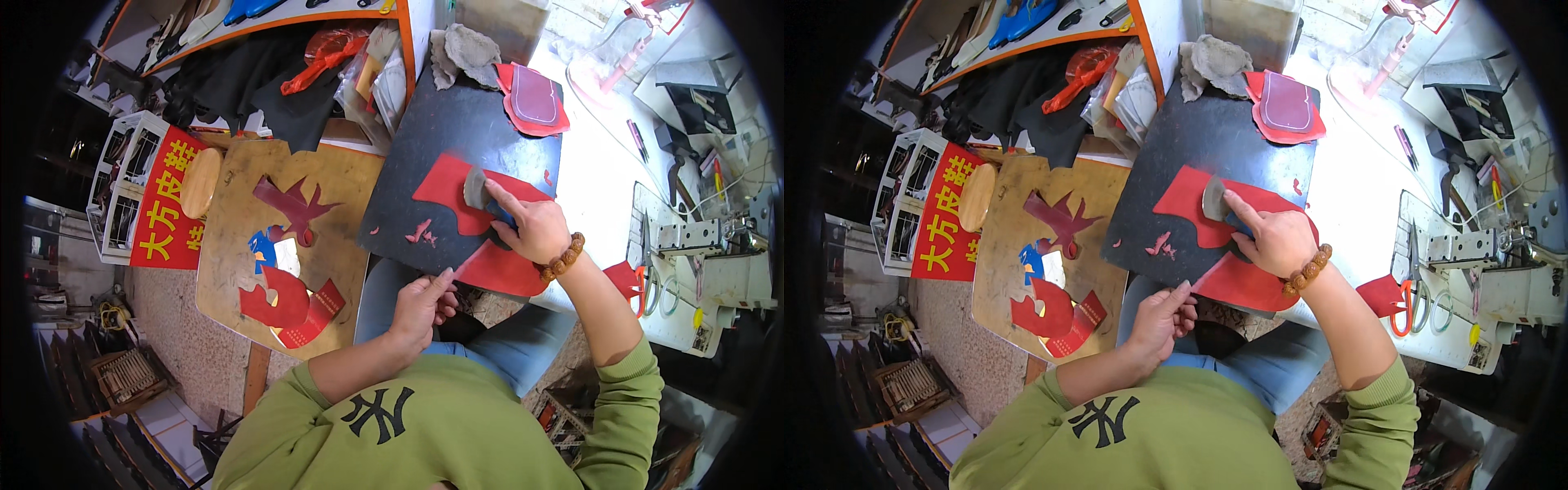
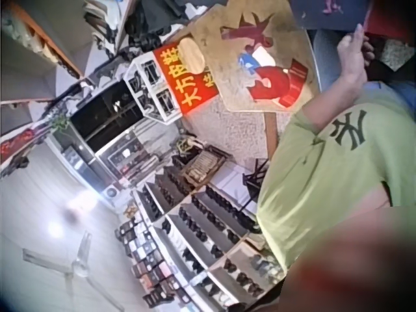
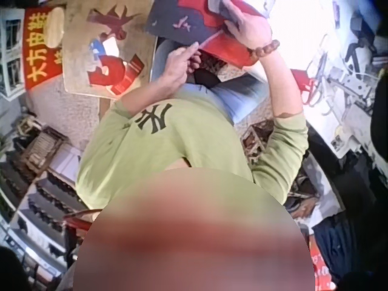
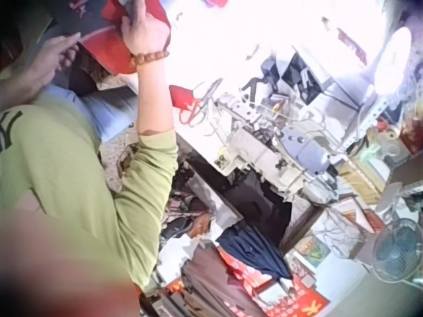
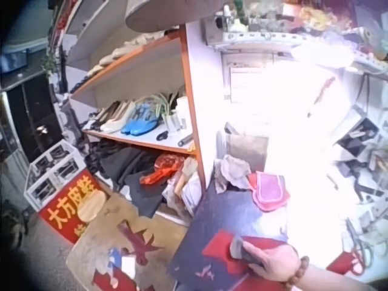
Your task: The person trims the edges of red leather pieces using a metal scraper and scissors. They repeatedly scrape the edges to smooth them and occasionally use scissors to cut small sections. The person handles multiple red leather pieces, placing them on a black work surface.
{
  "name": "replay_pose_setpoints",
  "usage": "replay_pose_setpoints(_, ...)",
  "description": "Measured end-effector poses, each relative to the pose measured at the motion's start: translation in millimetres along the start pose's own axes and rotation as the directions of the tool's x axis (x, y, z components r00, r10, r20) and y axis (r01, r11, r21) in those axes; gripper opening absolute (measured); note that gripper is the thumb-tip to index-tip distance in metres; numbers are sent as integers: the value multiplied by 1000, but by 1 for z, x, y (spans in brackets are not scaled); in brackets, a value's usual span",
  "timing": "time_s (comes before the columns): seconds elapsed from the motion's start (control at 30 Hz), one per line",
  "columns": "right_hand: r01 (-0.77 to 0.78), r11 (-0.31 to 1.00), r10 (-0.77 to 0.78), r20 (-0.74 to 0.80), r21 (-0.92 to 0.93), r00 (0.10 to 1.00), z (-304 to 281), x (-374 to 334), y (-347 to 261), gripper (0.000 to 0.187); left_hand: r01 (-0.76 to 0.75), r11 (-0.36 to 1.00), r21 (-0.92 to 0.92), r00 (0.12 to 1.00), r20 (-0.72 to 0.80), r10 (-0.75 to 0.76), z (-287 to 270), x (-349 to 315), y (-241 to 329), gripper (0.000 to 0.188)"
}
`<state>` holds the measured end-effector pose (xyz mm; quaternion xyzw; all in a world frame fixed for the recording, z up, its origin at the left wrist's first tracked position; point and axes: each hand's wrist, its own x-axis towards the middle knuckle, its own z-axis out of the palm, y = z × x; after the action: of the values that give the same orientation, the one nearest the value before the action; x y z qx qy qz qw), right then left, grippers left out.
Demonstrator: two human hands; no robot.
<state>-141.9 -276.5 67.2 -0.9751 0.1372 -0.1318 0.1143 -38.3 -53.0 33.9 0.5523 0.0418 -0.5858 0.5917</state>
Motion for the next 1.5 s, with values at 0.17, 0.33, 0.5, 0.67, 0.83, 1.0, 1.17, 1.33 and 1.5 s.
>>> replay_pose_setpoints(0.17, 186, 983, -184, 105, -9, 977, -3, 13, 11, 70, 113, 994, -11, 992, 65, -112, 7, -1, -1, 23)
replay_pose_setpoints(0.33, 299, 954, -288, 195, -27, 937, -6, 32, 18, 70, 131, 988, -86, 985, 125, -120, 17, -5, -6, 17)
replay_pose_setpoints(0.5, 247, 958, -217, 199, -144, 956, -15, 42, 12, 63, 157, 977, -143, 982, 128, -139, 21, -6, -11, 23)
replay_pose_setpoints(0.67, -147, 967, 121, -133, -206, 984, -43, -22, -31, 63, 191, 980, -50, 979, 87, -186, 20, 1, -7, 32)
replay_pose_setpoints(0.83, -412, 897, 399, -109, -160, 910, -37, -90, -72, 52, 191, 981, -34, 975, 119, -186, 23, 2, -8, 30)
replay_pose_setpoints(1.0, -473, 876, 469, -55, -100, 881, -17, -102, -69, 41, 129, 991, -27, 978, 168, -123, 25, -4, -11, 21)
replay_pose_setpoints(1.17, -445, 895, 445, -14, 25, 895, -34, -107, -80, 47, 47, 999, -6, 975, 219, -45, 24, -2, -21, 21)
replay_pose_setpoints(1.33, -502, 845, 494, 88, 186, 865, -29, -117, -128, 45, -307, 936, 172, 937, 225, 266, 21, 12, -45, 23)
replay_pose_setpoints(1.5, -512, 835, 503, 96, 202, 859, -24, -117, -140, 39, -580, 711, 396, 814, 300, 497, 9, 28, -57, 24)
